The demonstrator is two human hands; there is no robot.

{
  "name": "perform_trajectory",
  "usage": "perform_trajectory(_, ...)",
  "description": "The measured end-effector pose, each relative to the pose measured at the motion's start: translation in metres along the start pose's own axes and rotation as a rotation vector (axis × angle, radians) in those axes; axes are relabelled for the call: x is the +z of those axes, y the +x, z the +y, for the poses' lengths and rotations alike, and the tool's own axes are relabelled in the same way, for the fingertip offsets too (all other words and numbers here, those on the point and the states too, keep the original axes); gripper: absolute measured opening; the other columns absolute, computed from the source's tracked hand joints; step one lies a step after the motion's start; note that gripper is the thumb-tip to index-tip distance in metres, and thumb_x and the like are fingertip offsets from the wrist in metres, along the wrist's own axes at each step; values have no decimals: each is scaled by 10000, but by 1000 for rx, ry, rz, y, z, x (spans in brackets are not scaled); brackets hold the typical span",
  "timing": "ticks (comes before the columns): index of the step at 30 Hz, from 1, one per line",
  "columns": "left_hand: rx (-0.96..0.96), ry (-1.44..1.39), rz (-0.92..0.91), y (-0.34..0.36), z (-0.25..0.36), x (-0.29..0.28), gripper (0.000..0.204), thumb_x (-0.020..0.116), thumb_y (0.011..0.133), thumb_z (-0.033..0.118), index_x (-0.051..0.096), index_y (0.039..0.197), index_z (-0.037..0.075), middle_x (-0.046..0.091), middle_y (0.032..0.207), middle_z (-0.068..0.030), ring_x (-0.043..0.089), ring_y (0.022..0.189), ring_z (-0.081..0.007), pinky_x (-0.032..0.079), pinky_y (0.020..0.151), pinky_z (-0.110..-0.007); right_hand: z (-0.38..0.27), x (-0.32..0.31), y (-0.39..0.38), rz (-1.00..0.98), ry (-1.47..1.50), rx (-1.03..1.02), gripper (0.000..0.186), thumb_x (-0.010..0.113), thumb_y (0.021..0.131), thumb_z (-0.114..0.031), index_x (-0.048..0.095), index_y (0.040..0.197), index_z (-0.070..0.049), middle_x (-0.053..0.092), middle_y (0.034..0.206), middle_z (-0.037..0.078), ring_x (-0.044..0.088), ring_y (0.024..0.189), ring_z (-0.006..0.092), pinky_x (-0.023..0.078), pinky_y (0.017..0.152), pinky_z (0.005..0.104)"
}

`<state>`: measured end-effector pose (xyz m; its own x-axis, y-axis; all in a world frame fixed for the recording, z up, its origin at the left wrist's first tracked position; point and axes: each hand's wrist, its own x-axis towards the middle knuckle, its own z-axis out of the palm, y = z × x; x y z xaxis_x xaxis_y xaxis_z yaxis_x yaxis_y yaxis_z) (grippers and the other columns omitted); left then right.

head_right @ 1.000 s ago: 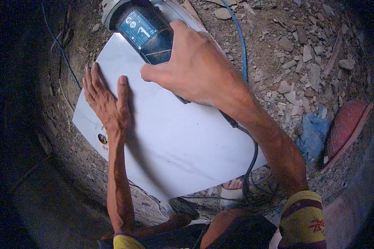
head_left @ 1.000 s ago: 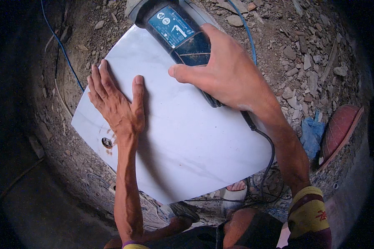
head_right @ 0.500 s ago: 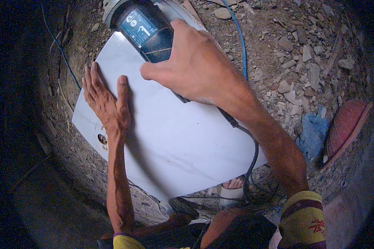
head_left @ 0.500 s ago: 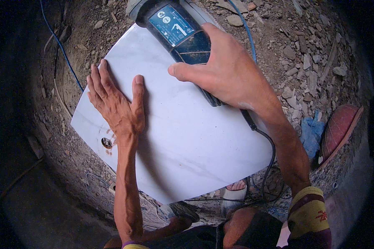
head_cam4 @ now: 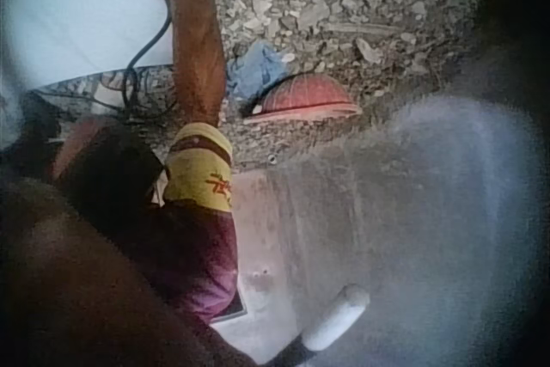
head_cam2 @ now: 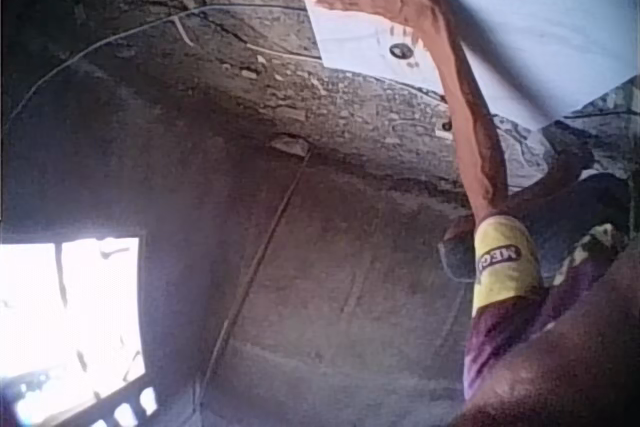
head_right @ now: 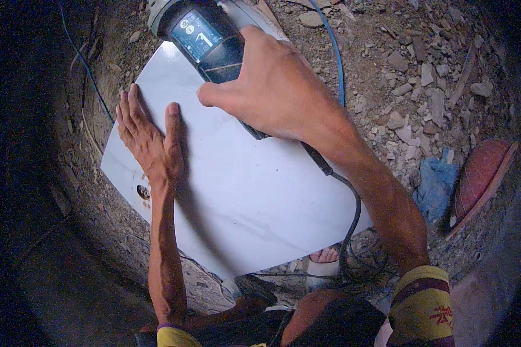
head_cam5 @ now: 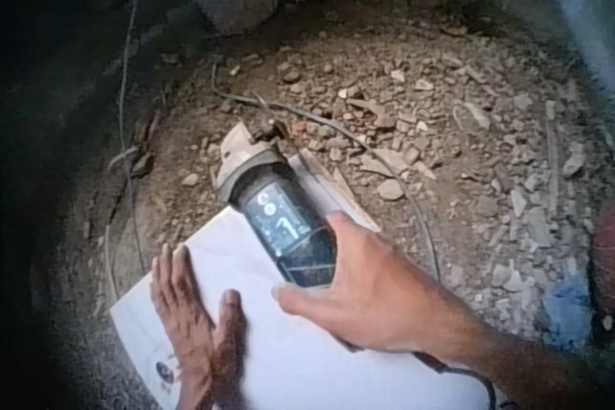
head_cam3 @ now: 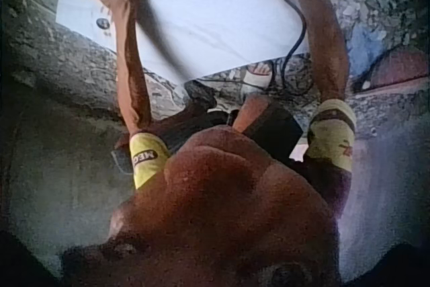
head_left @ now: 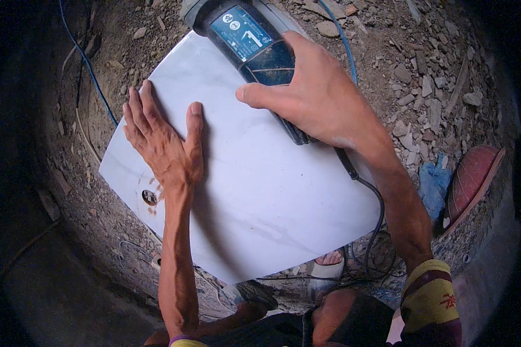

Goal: The person marks a curved line on a tile using a pencil and a guide, then uses an angle grinder to cut along the marked line while holding the tile by hand on the ground.

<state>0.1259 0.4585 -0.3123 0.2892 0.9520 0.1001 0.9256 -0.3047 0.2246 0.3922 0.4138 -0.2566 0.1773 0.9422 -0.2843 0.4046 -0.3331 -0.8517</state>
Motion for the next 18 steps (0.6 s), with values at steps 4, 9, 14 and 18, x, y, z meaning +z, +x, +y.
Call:
perform_trajectory(4,4,-4,6,0,1,0,970,624,1033,666,294,1751,104,265,1799,-231,174,1683,-453,72,1365,-635,2,1,-2,32,-55,-22,682,924,853,-408,688,1265,81,753,1017,177,736,851,238,598,783,388)
perform_trajectory(9,13,-21,14,0,2,0,971,626,1033,661,302,1745,85,275,1796,-245,181,1679,-464,73,1363,-635,3,0,-5,11,-45,16,686,922,849,-407,689,1273,78,757,1032,183,740,859,241,601,792,393)
perform_trajectory(14,19,-21,22,0,0,1,960,614,1041,656,309,1740,74,281,1794,-258,196,1670,-476,85,1362,-626,-1,-3,-7,-31,-46,59,644,921,844,-387,701,1246,65,757,968,153,728,821,220,590,757,379)
perform_trajectory(18,37,-19,23,0,2,0,952,612,1047,649,307,1740,71,285,1791,-261,205,1664,-478,97,1365,-611,2,-7,-9,-39,9,46,593,854,771,-384,701,1055,114,756,829,238,772,776,333,617,762,453)
